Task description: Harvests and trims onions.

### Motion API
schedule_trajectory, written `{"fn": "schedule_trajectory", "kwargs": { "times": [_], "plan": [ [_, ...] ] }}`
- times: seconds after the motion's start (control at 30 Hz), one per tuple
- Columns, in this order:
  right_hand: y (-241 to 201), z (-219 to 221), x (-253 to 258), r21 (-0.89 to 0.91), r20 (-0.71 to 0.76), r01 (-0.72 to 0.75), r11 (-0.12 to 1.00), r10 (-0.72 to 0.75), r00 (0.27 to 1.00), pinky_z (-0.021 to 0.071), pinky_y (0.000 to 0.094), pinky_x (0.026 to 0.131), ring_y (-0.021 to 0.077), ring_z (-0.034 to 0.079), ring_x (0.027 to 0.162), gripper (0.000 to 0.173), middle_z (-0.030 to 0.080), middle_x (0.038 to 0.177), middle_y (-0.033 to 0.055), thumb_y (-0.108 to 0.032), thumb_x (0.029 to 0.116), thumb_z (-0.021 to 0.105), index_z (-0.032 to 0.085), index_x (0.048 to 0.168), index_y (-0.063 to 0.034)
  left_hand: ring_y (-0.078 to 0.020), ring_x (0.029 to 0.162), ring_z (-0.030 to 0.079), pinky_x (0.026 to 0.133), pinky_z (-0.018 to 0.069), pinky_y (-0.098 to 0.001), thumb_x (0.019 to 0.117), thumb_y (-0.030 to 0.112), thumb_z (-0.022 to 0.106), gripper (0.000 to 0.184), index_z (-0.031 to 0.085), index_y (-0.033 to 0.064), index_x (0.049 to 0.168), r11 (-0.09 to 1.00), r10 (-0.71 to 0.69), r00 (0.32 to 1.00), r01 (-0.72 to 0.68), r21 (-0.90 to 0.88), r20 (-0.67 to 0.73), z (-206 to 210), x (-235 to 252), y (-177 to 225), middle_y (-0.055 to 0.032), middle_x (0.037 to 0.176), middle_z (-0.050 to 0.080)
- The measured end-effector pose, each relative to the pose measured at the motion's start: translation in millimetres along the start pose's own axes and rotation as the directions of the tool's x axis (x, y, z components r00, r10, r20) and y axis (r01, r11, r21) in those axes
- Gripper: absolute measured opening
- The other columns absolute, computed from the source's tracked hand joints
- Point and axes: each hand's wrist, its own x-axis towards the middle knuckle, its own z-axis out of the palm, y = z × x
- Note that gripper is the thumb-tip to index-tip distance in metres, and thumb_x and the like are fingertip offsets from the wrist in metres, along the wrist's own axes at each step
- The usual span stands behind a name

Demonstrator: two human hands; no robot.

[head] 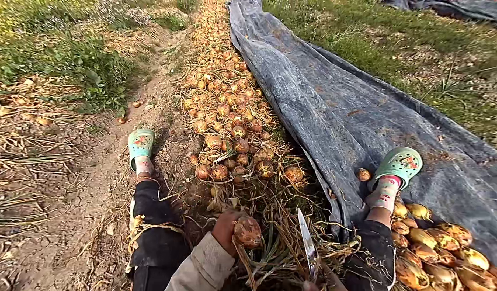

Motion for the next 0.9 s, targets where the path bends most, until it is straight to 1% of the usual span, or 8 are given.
{"fn": "schedule_trajectory", "kwargs": {
  "times": [0.07, 0.17, 0.3, 0.37, 0.5, 0.6, 0.73, 0.9],
  "plan": [
    [-11, 5, -3, -0.034, 0.001, 0.058, 0.998, -0.058, 0.998, 0.0503, 0.0419, 0.103, 0.0236, 0.064, 0.115, 0.103, 0.064, 0.125, 0.0254, -0.047, 0.0711, 0.083, 0.042, 0.142, 0.0147, -0.0400, 0.112, 0.070, 0.105, 0.0506, -0.0563, 0.0853, 0.003, 0.071, 0.029, 0.071, -0.0085, 0.112, 0.997, 0.004, 0.971, 0.014, -0.074, 0.237, 24, -9, 34, -0.0242, 0.112, 0.073],
    [-10, 12, -6, -0.037, -0.108, 0.148, 0.988, -0.152, 0.983, 0.0525, 0.0349, 0.098, 0.0182, 0.066, 0.111, 0.116, 0.068, 0.120, 0.0211, -0.062, 0.0588, 0.084, 0.048, 0.138, 0.0145, -0.0407, 0.107, 0.071, 0.096, 0.0542, -0.0591, 0.0861, 0.004, 0.072, 0.036, 0.067, -0.0063, 0.121, 0.988, -0.122, 0.867, 0.154, -0.027, 0.483, 45, -16, 67, -0.0251, 0.111, 0.073],
    [4, 9, -10, -0.034, -0.221, 0.241, 0.970, -0.243, 0.945, 0.0560, 0.0309, 0.094, 0.0103, 0.069, 0.106, 0.113, 0.073, 0.112, 0.0127, -0.077, 0.0611, 0.077, 0.057, 0.130, 0.0103, -0.0464, 0.106, 0.070, 0.093, 0.0517, -0.0663, 0.0916, 0.009, 0.059, 0.044, 0.060, -0.0048, 0.133, 0.967, -0.254, 0.688, 0.170, 0.189, 0.680, 45, -11, 83, -0.0281, 0.110, 0.072],
    [5, 9, -12, -0.020, -0.213, 0.240, 0.971, -0.238, 0.948, 0.0558, 0.0320, 0.096, 0.0110, 0.069, 0.107, 0.110, 0.073, 0.113, 0.0134, -0.076, 0.0663, 0.075, 0.057, 0.130, 0.0106, -0.0457, 0.103, 0.071, 0.091, 0.0528, -0.0657, 0.0883, 0.009, 0.061, 0.042, 0.063, -0.0068, 0.127, 0.977, -0.212, 0.696, 0.131, 0.169, 0.686, 45, -14, 82, -0.0281, 0.106, 0.072],
    [9, 8, -14, 0.123, -0.118, 0.265, 0.956, -0.251, 0.961, 0.0552, 0.0277, 0.097, 0.0057, 0.068, 0.106, 0.082, 0.072, 0.114, 0.0105, -0.056, 0.0849, 0.071, 0.056, 0.130, 0.0108, -0.0365, 0.107, 0.071, 0.097, 0.0538, -0.0567, 0.0850, 0.023, 0.073, 0.050, 0.064, -0.0058, 0.124, 0.993, -0.109, 0.634, 0.098, 0.060, 0.765, 33, -10, 74, -0.0236, 0.111, 0.073],
    [13, 9, -16, 0.234, -0.060, 0.245, 0.941, -0.238, 0.969, 0.0565, 0.0266, 0.093, 0.0022, 0.068, 0.100, 0.057, 0.073, 0.107, 0.0036, -0.039, 0.0892, 0.071, 0.061, 0.124, 0.0060, -0.0338, 0.109, 0.071, 0.098, 0.0539, -0.0528, 0.0879, 0.053, 0.072, 0.070, 0.064, -0.0066, 0.124, 0.997, -0.014, 0.577, 0.067, -0.031, 0.817, 23, -7, 61, -0.0235, 0.111, 0.073],
    [14, 14, -20, 0.416, 0.008, 0.085, 0.905, -0.097, 0.995, 0.0556, 0.0202, 0.065, -0.0027, 0.063, 0.071, 0.035, 0.069, 0.087, -0.0093, -0.024, 0.0886, 0.069, 0.061, 0.117, -0.0055, -0.0349, 0.096, 0.074, 0.089, 0.0563, -0.0550, 0.0887, 0.040, 0.074, 0.055, 0.068, -0.0081, 0.114, 0.994, 0.035, 0.613, 0.061, -0.091, 0.789, 26, -13, 51, -0.0236, 0.100, 0.074],
    [5, 16, -22, 0.516, 0.047, -0.113, 0.849, 0.104, 0.994, 0.0562, 0.0214, 0.072, -0.0017, 0.065, 0.073, 0.016, 0.069, 0.082, -0.0087, -0.011, 0.0883, 0.063, 0.065, 0.104, -0.0088, -0.0418, 0.083, 0.074, 0.076, 0.0567, -0.0627, 0.0778, 0.028, 0.081, 0.042, 0.070, -0.0074, 0.097, 0.996, 0.009, 0.691, -0.066, 0.051, 0.723, 31, -19, 52, -0.0246, 0.085, 0.073]
  ]
}}
